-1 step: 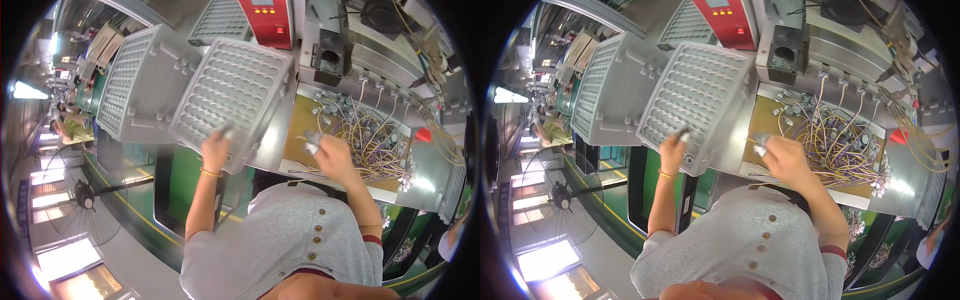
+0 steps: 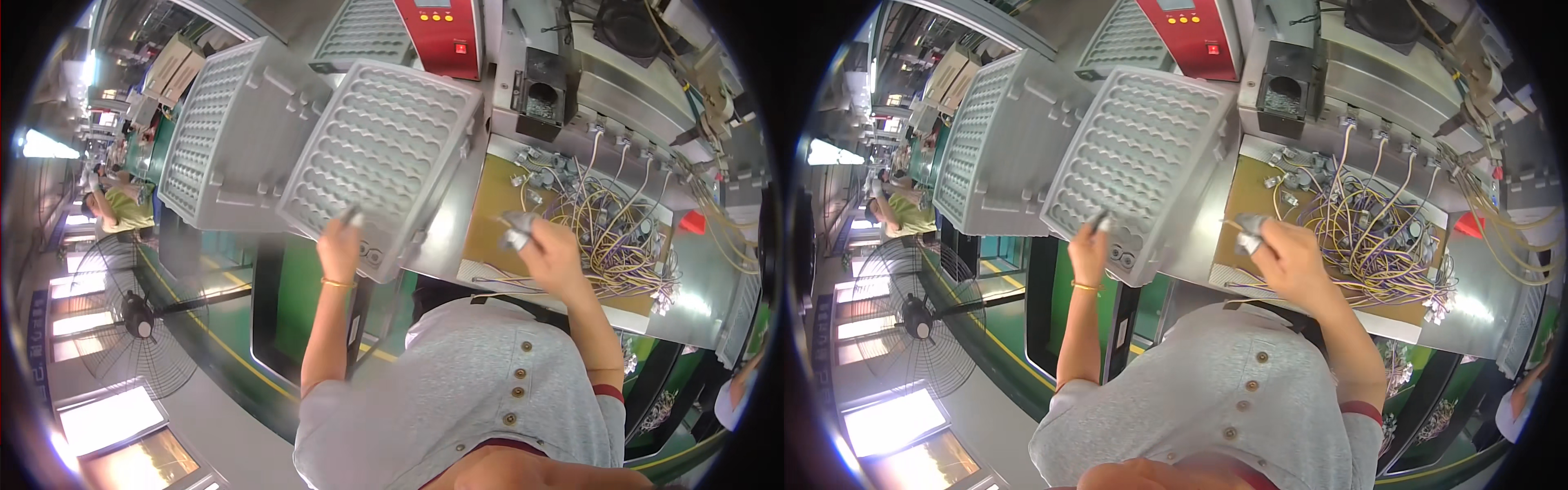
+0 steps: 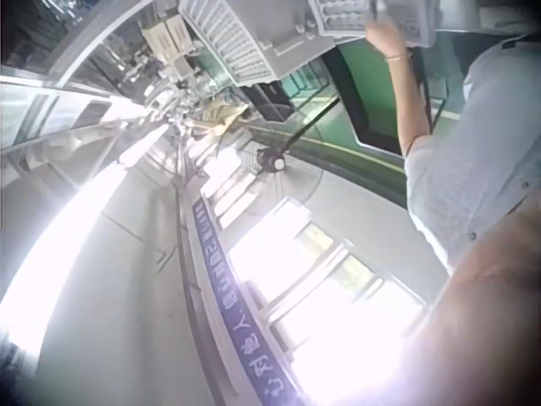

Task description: The person inserts wire connectors by hand into an assembly jig at an electronics manufacturing station.

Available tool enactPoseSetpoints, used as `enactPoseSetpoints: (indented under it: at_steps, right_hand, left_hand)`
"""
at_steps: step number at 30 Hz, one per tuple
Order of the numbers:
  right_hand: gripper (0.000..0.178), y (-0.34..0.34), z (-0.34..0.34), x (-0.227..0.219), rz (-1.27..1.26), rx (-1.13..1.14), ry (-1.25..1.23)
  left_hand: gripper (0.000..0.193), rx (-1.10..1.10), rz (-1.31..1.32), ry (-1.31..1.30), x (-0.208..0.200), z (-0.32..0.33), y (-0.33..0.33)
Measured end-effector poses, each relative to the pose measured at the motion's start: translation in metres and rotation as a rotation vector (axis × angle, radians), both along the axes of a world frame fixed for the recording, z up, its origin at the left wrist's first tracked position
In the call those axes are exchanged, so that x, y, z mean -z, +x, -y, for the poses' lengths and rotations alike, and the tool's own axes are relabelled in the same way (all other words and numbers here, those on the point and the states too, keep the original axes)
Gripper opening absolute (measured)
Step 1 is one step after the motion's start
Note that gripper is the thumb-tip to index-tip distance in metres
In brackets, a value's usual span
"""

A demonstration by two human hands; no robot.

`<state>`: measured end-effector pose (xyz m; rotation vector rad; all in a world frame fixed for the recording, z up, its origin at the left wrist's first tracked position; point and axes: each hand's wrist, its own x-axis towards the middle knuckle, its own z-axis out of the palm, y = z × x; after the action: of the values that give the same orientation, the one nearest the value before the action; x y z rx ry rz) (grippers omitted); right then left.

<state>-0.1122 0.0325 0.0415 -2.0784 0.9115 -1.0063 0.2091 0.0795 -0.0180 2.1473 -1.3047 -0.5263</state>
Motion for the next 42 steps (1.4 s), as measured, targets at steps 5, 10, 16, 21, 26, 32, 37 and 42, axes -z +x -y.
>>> enactPoseSetpoints:
  at_steps: [5,10,16,21,26,32,37,42]
  right_hand:
    - [0.014,0.002,0.003,0.004,0.284,0.134,0.495]
    - [0.011,-0.003,0.006,0.016,0.152,0.178,0.446]
    - [0.009,-0.009,0.004,0.025,0.153,0.156,0.389]
    - [0.007,-0.007,-0.001,-0.004,0.256,0.188,0.406]
    - [0.01,-0.015,-0.003,-0.01,0.361,0.218,0.414]
    - [0.007,-0.02,0.0,-0.014,0.326,0.199,0.391]
    - [0.008,-0.025,0.0,-0.009,0.303,0.179,0.401]
    - [0.008,-0.026,-0.002,-0.007,0.286,0.181,0.395]
  left_hand:
    - [0.022,0.218,0.739,-0.179,0.02,-0.038,0.009]
    - [0.026,0.197,0.601,0.003,0.007,-0.035,0.002]
    - [0.031,0.166,-0.992,-0.21,-0.04,0.013,-0.078]
    - [0.034,0.541,-1.162,-0.183,-0.045,0.031,-0.146]
    - [0.039,0.561,-1.295,-0.035,-0.051,0.036,-0.164]
    - [0.037,0.616,-1.259,-0.115,-0.057,0.037,-0.171]
    - [0.038,0.65,-1.265,-0.108,-0.056,0.037,-0.17]
    - [0.037,0.669,-1.279,-0.103,-0.06,0.036,-0.171]
